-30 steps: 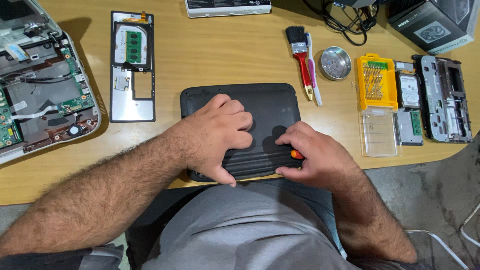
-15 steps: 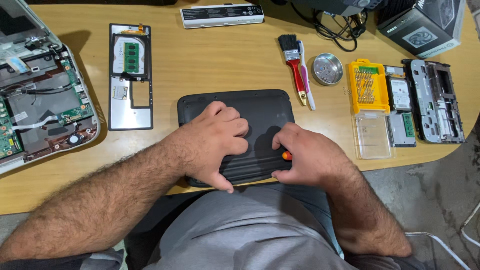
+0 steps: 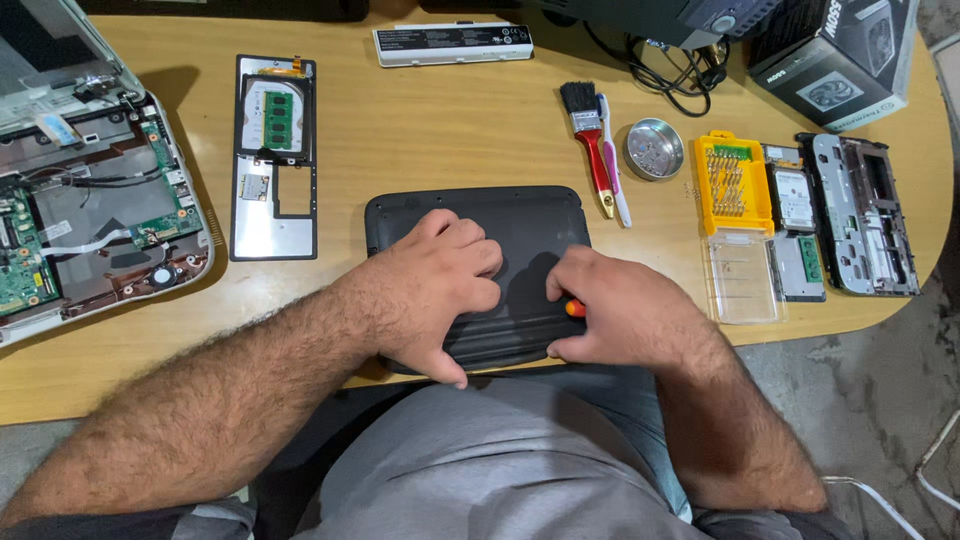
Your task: The person disassembles a white laptop by removing screws from the bottom and internal chassis using a screwdriver. They remove the battery, unscrew internal components, and lift the bottom case to expose the motherboard and other parts.
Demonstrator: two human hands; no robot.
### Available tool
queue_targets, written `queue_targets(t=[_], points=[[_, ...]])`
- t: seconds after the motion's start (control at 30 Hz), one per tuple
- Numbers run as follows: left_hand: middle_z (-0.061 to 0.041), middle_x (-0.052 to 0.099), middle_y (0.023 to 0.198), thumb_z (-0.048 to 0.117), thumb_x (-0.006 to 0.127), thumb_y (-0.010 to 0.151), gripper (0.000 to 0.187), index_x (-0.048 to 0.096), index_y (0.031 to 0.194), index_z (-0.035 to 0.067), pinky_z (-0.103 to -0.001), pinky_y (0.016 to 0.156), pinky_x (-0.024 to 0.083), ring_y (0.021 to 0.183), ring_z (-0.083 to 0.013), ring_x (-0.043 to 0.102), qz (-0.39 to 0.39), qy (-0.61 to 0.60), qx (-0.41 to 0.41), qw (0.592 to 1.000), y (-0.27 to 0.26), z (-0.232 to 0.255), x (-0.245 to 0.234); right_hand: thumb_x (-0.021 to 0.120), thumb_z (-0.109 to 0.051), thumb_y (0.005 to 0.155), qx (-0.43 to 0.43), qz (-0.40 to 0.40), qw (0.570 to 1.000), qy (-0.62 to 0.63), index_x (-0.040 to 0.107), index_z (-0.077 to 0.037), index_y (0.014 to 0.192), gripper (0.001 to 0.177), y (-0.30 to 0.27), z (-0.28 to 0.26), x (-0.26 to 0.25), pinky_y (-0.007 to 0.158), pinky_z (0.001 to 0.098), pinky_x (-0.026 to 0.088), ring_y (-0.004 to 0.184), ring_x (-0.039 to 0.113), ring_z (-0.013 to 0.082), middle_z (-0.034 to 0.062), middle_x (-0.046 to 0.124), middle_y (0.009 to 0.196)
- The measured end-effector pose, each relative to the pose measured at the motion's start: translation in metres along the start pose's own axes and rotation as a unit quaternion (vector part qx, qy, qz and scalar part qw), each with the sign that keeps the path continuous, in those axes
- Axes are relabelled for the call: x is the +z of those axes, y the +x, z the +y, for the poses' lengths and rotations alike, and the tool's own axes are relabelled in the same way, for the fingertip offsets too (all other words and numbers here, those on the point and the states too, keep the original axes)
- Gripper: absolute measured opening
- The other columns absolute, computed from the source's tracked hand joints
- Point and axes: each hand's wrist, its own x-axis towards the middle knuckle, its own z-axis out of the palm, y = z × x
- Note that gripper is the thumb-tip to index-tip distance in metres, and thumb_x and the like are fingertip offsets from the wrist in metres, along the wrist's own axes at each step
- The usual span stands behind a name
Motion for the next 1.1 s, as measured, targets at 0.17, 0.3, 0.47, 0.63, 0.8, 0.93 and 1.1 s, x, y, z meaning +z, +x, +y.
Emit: queue_targets(t=[0.17, 0.3, 0.47, 0.63, 0.8, 0.93, 1.1], points=[[-0.003, 0.056, 0.097, 0.072, 0.087, 0.049, 0.072, 0.071, 0.091, 0.016, -0.048, 0.097, 0.035, 0.101, -0.0282, 0.050, -0.036, 0.028, -0.033, 0.998, 0.000, 0.009, -0.011, 0.082, -0.039, 0.072, -0.124, 0.093, 0.988, 0.000, 0.065, -0.021, 0.122, 0.056, -0.010, 0.012, 0.017, 0.069, 0.0420, 0.056, 0.089, 0.069, 0.0230, -0.0013, 0.062, 0.116], [-0.003, 0.059, 0.102, 0.069, 0.084, 0.054, 0.071, 0.070, 0.096, 0.014, -0.047, 0.099, 0.037, 0.102, -0.0275, 0.052, -0.061, 0.069, -0.054, 0.994, -0.001, 0.019, -0.012, 0.079, -0.044, 0.072, -0.121, 0.108, 0.985, -0.062, 0.061, -0.019, 0.133, 0.068, -0.013, 0.011, 0.030, 0.063, 0.0490, 0.057, 0.090, 0.070, 0.0284, 0.0024, 0.060, 0.126], [-0.008, 0.060, 0.105, 0.065, 0.081, 0.062, 0.072, 0.068, 0.107, 0.010, -0.049, 0.100, 0.039, 0.106, -0.0282, 0.054, -0.125, 0.081, -0.083, 0.985, 0.003, 0.029, -0.024, 0.082, -0.043, 0.074, -0.025, -0.020, 0.999, -0.041, 0.061, -0.021, 0.109, 0.046, -0.007, -0.012, -0.002, 0.072, 0.0481, 0.058, 0.089, 0.071, 0.0309, 0.0022, 0.058, 0.112], [-0.015, 0.064, 0.106, 0.053, 0.080, 0.072, 0.067, 0.067, 0.115, 0.003, -0.050, 0.101, 0.040, 0.107, -0.0303, 0.058, -0.170, 0.031, -0.095, 0.980, 0.002, 0.034, -0.028, 0.082, -0.038, 0.076, -0.051, -0.046, 0.997, -0.043, 0.062, -0.016, 0.114, 0.047, -0.008, -0.020, -0.015, 0.083, 0.0464, 0.063, 0.098, 0.074, 0.0337, 0.0072, 0.062, 0.113], [-0.017, 0.058, 0.105, 0.035, 0.086, 0.070, 0.058, 0.063, 0.112, 0.003, -0.051, 0.092, 0.047, 0.103, -0.0350, 0.058, -0.125, 0.019, -0.068, 0.990, -0.003, 0.039, -0.028, 0.078, -0.047, 0.079, -0.086, 0.009, 0.990, -0.113, 0.066, -0.015, 0.117, 0.051, -0.013, -0.018, -0.006, 0.076, 0.0404, 0.064, 0.098, 0.075, 0.0282, 0.0047, 0.062, 0.125], [-0.016, 0.058, 0.106, 0.030, 0.084, 0.072, 0.053, 0.063, 0.112, 0.003, -0.049, 0.089, 0.050, 0.104, -0.0343, 0.058, -0.133, -0.009, -0.066, 0.989, -0.001, 0.041, -0.032, 0.074, -0.042, 0.083, -0.086, 0.009, 0.989, -0.119, 0.065, -0.015, 0.124, 0.050, -0.016, -0.022, -0.010, 0.075, 0.0419, 0.063, 0.097, 0.075, 0.0287, 0.0060, 0.063, 0.124], [-0.013, 0.061, 0.102, 0.025, 0.084, 0.068, 0.050, 0.063, 0.109, 0.005, -0.048, 0.085, 0.055, 0.102, -0.0327, 0.060, -0.114, -0.067, -0.071, 0.989, -0.003, 0.035, -0.027, 0.074, -0.047, 0.082, -0.110, 0.052, 0.984, -0.134, 0.068, -0.018, 0.119, 0.048, -0.017, -0.006, 0.007, 0.073, 0.0397, 0.063, 0.095, 0.075, 0.0266, 0.0023, 0.066, 0.116]])
